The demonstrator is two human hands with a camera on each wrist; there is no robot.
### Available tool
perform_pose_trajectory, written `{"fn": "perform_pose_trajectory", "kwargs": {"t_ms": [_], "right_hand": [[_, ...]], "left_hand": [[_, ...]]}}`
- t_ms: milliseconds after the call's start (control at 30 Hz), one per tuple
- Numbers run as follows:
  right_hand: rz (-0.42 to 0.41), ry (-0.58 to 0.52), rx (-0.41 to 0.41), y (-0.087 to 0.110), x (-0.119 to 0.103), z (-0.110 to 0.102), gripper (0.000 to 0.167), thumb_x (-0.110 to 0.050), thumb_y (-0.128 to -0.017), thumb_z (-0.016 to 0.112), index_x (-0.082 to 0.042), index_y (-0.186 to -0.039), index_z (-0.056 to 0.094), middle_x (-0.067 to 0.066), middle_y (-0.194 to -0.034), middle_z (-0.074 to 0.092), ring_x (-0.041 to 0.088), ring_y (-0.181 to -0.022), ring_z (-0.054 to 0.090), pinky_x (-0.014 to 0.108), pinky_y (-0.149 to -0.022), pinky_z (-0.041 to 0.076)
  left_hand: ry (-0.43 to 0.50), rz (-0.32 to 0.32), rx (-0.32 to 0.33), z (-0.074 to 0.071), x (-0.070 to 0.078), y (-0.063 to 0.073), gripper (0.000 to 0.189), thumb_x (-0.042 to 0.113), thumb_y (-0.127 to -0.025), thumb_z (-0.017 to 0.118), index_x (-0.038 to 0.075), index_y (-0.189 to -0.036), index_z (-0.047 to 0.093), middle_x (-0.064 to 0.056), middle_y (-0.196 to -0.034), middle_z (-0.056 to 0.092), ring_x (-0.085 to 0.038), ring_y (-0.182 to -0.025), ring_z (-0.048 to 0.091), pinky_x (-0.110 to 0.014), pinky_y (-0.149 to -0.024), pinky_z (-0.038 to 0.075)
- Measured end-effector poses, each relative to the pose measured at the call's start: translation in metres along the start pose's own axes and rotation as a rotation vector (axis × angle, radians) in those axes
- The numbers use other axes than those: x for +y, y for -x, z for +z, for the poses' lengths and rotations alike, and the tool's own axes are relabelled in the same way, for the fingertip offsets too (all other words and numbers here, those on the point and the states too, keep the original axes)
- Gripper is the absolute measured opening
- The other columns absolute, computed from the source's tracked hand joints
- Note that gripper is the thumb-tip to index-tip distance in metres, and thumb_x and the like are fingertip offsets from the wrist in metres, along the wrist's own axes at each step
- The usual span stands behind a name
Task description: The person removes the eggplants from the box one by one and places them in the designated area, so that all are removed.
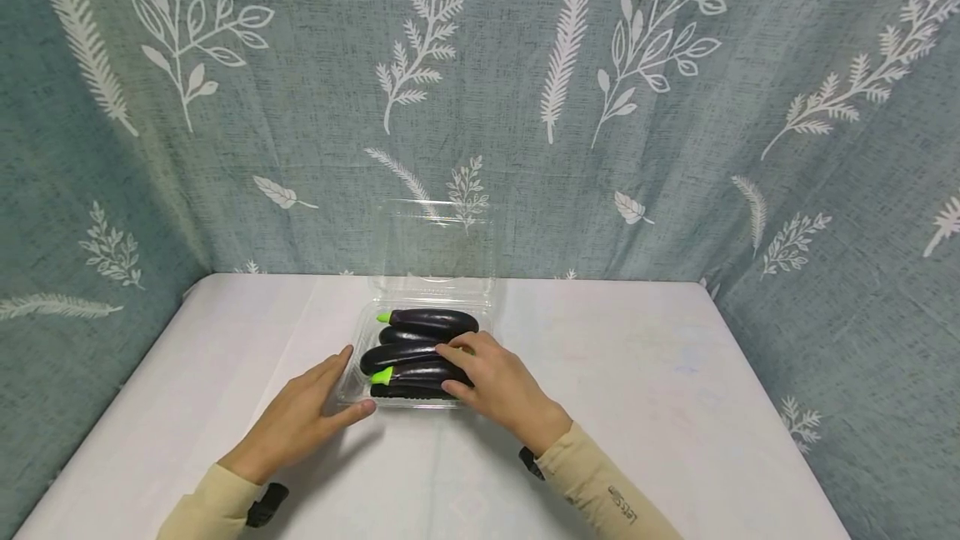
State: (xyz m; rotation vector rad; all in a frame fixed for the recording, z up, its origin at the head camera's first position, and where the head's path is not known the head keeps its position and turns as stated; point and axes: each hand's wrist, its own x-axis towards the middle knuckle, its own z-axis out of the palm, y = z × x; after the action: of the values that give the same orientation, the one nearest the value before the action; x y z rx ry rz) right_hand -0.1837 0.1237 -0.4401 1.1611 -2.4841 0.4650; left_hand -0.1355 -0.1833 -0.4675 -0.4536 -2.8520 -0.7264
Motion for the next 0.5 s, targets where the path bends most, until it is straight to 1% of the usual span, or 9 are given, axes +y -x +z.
{"fn": "perform_pose_trajectory", "kwargs": {"t_ms": [133,333,500], "right_hand": [[0.003,0.006,-0.024,-0.0011,-0.0014,-0.0008,0.048,-0.032,-0.088,0.081,-0.012,-0.13,0.07,0.007,-0.122,0.063,0.022,-0.113,0.062,0.032,-0.092,0.056],[-0.01,-0.017,-0.061,-0.0018,-0.0038,0.0003,0.046,-0.032,-0.087,0.081,-0.008,-0.126,0.072,0.007,-0.118,0.064,0.02,-0.109,0.062,0.032,-0.092,0.055],[-0.008,-0.043,-0.075,-0.0026,-0.0052,0.0003,0.043,-0.029,-0.088,0.082,-0.007,-0.124,0.073,0.008,-0.12,0.064,0.021,-0.111,0.062,0.033,-0.096,0.054]], "left_hand": [[-0.009,0.016,0.012,0.0004,0.0019,0.0006,0.097,0.064,-0.091,0.064,-0.006,-0.153,0.037,-0.028,-0.147,0.05,-0.043,-0.134,0.05,-0.055,-0.111,0.04],[-0.031,0.03,0.031,0.0007,0.0056,0.0007,0.095,0.062,-0.091,0.065,-0.008,-0.15,0.04,-0.029,-0.143,0.052,-0.045,-0.131,0.052,-0.056,-0.109,0.042],[-0.06,0.037,0.051,0.0006,0.0064,0.0004,0.094,0.062,-0.091,0.065,-0.009,-0.148,0.043,-0.029,-0.142,0.054,-0.044,-0.129,0.054,-0.055,-0.107,0.044]]}}
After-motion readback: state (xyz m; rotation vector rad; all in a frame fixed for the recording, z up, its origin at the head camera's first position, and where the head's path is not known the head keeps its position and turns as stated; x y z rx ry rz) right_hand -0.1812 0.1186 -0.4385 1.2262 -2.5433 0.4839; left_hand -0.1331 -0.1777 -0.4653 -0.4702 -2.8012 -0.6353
